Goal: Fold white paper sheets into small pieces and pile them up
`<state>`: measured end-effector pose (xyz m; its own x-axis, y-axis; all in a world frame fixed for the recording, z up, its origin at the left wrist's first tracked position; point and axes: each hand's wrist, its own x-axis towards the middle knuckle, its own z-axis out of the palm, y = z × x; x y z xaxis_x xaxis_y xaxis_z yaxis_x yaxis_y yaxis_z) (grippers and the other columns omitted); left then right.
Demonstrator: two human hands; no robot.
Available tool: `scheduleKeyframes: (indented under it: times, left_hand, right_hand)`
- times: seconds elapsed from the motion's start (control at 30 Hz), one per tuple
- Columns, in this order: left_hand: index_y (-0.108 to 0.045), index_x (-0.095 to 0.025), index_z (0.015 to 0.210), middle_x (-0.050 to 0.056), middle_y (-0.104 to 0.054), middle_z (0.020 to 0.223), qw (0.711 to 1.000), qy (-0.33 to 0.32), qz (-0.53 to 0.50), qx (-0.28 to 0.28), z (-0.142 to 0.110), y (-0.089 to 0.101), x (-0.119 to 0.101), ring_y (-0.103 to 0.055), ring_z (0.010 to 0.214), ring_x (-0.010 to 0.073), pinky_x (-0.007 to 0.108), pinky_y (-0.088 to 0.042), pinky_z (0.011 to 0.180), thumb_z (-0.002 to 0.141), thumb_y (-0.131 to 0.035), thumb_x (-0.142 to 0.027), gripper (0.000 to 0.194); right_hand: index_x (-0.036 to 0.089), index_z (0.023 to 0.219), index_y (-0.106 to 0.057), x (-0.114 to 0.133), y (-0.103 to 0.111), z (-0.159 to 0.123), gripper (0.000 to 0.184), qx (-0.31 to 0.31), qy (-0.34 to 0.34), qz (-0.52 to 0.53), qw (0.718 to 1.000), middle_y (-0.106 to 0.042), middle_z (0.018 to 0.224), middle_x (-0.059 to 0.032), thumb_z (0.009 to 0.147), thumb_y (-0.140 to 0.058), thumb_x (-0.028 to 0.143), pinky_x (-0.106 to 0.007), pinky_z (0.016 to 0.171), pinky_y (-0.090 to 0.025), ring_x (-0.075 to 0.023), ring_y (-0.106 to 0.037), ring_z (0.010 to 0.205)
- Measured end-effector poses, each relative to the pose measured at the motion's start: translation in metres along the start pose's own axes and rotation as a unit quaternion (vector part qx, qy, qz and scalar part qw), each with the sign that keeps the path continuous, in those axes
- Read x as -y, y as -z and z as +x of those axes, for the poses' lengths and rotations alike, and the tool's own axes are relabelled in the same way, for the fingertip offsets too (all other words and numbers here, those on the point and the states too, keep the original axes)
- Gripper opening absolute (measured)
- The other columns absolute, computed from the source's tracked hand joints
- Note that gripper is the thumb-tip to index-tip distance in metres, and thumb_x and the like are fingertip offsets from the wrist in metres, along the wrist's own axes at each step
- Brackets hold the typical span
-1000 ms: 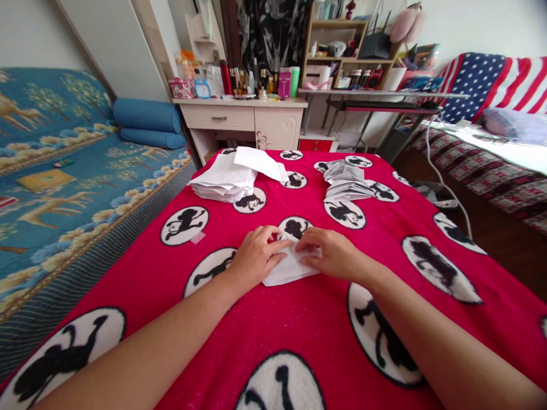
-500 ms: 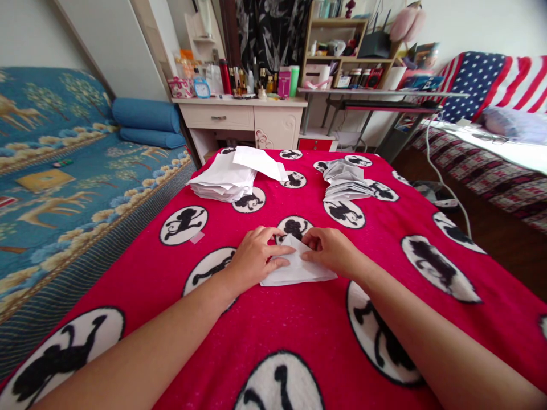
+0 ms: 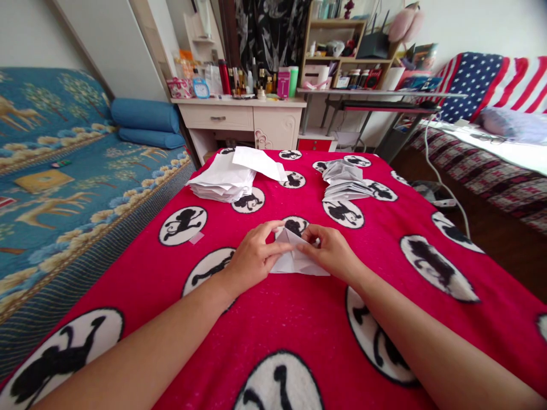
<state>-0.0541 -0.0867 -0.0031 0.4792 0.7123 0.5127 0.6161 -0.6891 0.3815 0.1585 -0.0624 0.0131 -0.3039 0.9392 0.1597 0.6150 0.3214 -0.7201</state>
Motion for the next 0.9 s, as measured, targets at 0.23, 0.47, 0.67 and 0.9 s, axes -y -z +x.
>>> scheduleKeyframes:
  times: [0.23, 0.47, 0.67, 0.9]
  left_hand:
    - [-0.077, -0.022, 0.095, 0.007, -0.071, 0.088, 0.985, 0.083, -0.153, 0.014, 0.004, -0.003, 0.003, -0.065, 0.081, 0.0165, 0.029, -0.054, 0.075, 0.08, -0.065, -0.013, 0.021]
    - [-0.06, -0.014, 0.129, 0.012, -0.063, 0.11, 0.935, 0.214, -0.261, -0.114, 0.003, -0.006, -0.006, -0.067, 0.085, 0.0164, 0.029, -0.058, 0.077, 0.08, -0.067, -0.022, 0.05]
    - [-0.033, -0.021, 0.149, 0.015, -0.051, 0.132, 0.925, 0.196, -0.326, -0.028, 0.002, -0.006, -0.019, -0.065, 0.094, 0.0172, 0.031, -0.058, 0.083, 0.078, -0.069, -0.023, 0.079]
    - [-0.056, -0.022, 0.133, 0.012, -0.053, 0.132, 0.903, 0.207, -0.376, -0.027, 0.001, -0.002, -0.017, -0.063, 0.101, 0.0185, 0.028, -0.057, 0.082, 0.082, -0.066, -0.031, 0.052]
  right_hand:
    - [0.017, 0.08, -0.063, 0.014, -0.002, -0.001, 0.02, -0.02, -0.018, 0.158, 0.987, -0.065, 0.075, -0.0013, 0.073, -0.07, 0.034, -0.023, 0.058, -0.04, -0.0128, -0.054, 0.066]
    - [0.02, 0.121, -0.047, 0.019, -0.011, -0.002, 0.06, -0.099, -0.139, 0.423, 0.89, -0.068, 0.105, -0.0095, 0.074, -0.07, 0.05, -0.032, 0.076, -0.053, -0.0196, -0.066, 0.089]
    - [0.017, 0.116, -0.053, 0.029, -0.02, -0.007, 0.062, -0.071, -0.14, 0.415, 0.896, -0.07, 0.09, -0.0061, 0.066, -0.078, 0.043, -0.027, 0.062, -0.051, -0.0169, -0.065, 0.072]
    - [0.016, 0.102, -0.057, 0.02, -0.011, -0.002, 0.046, -0.081, -0.144, 0.34, 0.926, -0.062, 0.067, 0.0023, 0.064, -0.075, 0.036, -0.023, 0.048, -0.04, -0.0106, -0.05, 0.051]
